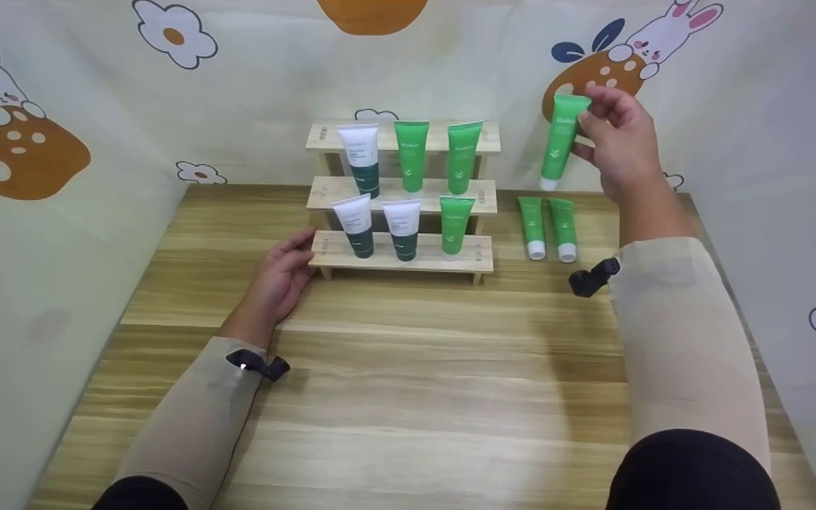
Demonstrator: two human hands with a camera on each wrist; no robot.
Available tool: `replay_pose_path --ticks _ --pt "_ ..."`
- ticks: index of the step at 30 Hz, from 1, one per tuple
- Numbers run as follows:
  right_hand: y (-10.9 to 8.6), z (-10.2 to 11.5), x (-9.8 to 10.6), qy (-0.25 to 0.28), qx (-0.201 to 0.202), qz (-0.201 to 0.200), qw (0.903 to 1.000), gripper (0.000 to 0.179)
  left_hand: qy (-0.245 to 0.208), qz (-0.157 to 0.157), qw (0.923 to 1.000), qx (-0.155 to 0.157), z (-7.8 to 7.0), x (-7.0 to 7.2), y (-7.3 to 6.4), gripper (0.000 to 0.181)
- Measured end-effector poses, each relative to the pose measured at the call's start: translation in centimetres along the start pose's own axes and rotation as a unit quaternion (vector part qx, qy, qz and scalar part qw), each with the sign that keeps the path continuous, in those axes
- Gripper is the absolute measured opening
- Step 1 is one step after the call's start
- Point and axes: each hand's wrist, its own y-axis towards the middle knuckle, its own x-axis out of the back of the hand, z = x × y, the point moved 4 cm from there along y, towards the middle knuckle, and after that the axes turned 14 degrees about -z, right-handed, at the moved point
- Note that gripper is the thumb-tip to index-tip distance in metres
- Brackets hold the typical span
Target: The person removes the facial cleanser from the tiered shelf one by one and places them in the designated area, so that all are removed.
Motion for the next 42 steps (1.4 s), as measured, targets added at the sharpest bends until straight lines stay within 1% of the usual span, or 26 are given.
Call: replay_pose_path --ticks 6,10,17,19,24,27,33,37,40,42 --pt "0.8 -2.1 2.6 -0.005 -0.017 -0.033 0.9993 0.054 -0.002 0.003 1.0000 -0.002 -0.1 0.3 -0.1 0.057" --pt "1.2 -3.6 4.5 -0.010 -0.026 -0.046 0.9985 0.053 -0.001 0.002 1.0000 -0.002 0.0 0.4 -0.1 0.057" --pt "1.8 -6.1 7.8 -0.038 -0.058 -0.077 0.9946 0.053 -0.005 -0.002 1.0000 0.003 0.0 0.2 -0.1 0.057" --pt "2.0 -6.8 8.5 -0.047 -0.064 -0.082 0.9935 0.053 -0.006 -0.005 1.0000 0.004 0.0 0.3 0.0 0.056" --pt "2.4 -8.6 9.9 -0.073 -0.065 -0.080 0.9921 0.054 -0.008 -0.001 1.0000 -0.006 0.0 0.1 0.0 0.053" --pt "2.6 -9.5 10.4 -0.089 -0.063 -0.087 0.9902 0.054 -0.008 0.002 0.9999 -0.009 0.0 0.0 0.0 0.053" --pt "3.1 -10.5 10.6 -0.077 -0.057 -0.121 0.9880 0.043 -0.002 0.000 1.0000 -0.008 0.0 0.0 -0.1 0.054" --pt "3.4 -10.8 10.6 -0.071 -0.060 -0.145 0.9851 0.041 0.003 0.004 1.0000 -0.006 -0.1 0.0 -0.1 0.055" --pt "3.7 -11.0 10.8 -0.083 -0.062 -0.161 0.9814 0.043 0.003 0.007 1.0000 -0.006 -0.1 0.0 -0.1 0.056" --pt "3.9 -11.3 11.0 -0.106 -0.066 -0.174 0.9768 0.044 0.004 0.009 0.9999 -0.005 -0.1 -0.1 -0.1 0.056"
